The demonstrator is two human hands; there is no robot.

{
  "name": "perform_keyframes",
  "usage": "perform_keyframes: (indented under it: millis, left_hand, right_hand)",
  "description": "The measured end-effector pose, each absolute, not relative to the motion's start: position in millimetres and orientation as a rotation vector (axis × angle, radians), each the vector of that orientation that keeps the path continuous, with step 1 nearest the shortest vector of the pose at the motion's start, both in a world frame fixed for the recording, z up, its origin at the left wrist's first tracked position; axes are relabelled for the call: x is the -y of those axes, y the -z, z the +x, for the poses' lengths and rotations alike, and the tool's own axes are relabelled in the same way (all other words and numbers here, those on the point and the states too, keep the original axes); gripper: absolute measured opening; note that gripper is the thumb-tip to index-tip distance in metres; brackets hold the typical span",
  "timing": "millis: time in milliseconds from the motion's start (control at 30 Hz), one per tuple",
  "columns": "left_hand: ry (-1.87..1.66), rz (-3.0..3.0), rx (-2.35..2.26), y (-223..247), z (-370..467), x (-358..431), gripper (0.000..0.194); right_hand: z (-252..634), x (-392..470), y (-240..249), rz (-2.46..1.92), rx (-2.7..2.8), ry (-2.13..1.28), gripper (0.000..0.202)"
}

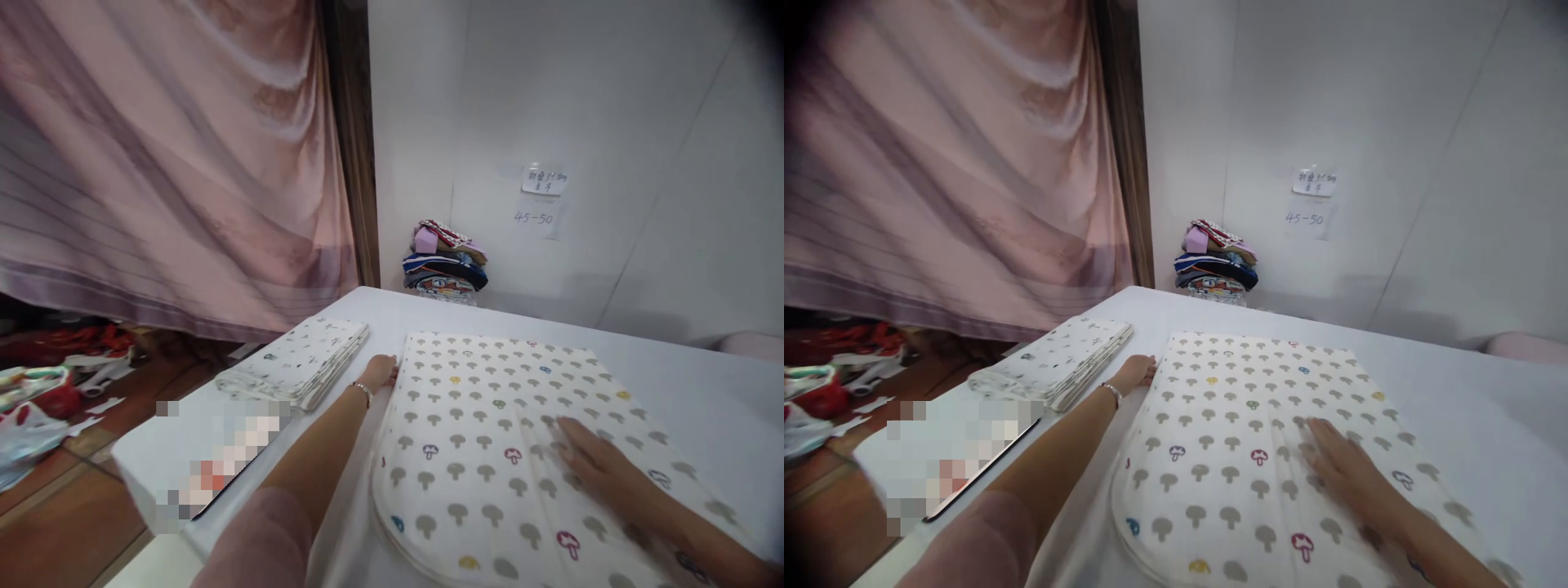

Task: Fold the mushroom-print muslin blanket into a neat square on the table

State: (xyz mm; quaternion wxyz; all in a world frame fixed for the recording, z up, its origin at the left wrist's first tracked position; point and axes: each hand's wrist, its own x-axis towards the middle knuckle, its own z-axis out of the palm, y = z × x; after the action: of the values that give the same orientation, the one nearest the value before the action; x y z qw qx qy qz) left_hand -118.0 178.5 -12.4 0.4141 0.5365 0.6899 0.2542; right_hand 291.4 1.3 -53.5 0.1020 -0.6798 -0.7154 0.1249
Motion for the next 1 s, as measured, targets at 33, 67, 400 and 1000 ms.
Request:
perform_keyframes:
  millis: [33, 67, 400, 1000]
  left_hand:
    - [-0.646, 1.353, -1.730, 12.5, -119.4, -169.5, 0.034]
    - [-0.650, 1.360, -1.725, 12.6, -120.6, -160.6, 0.033]
    - [-0.579, 1.589, -1.930, 11.0, -119.8, -96.7, 0.029]
    - [-0.467, 1.599, -1.939, 0.2, -134.3, -47.0, 0.035]
  right_hand:
    - [283.8, 11.5, 54.7, -1.993, 2.121, -0.380, 0.065]
    - [276.9, 23.6, 55.8, -1.972, 2.138, -0.385, 0.064]
    - [238.3, 101.0, 58.3, -1.762, 2.343, -0.380, 0.058]
    - [295.1, 148.9, 93.6, -1.739, 2.338, -0.159, 0.057]
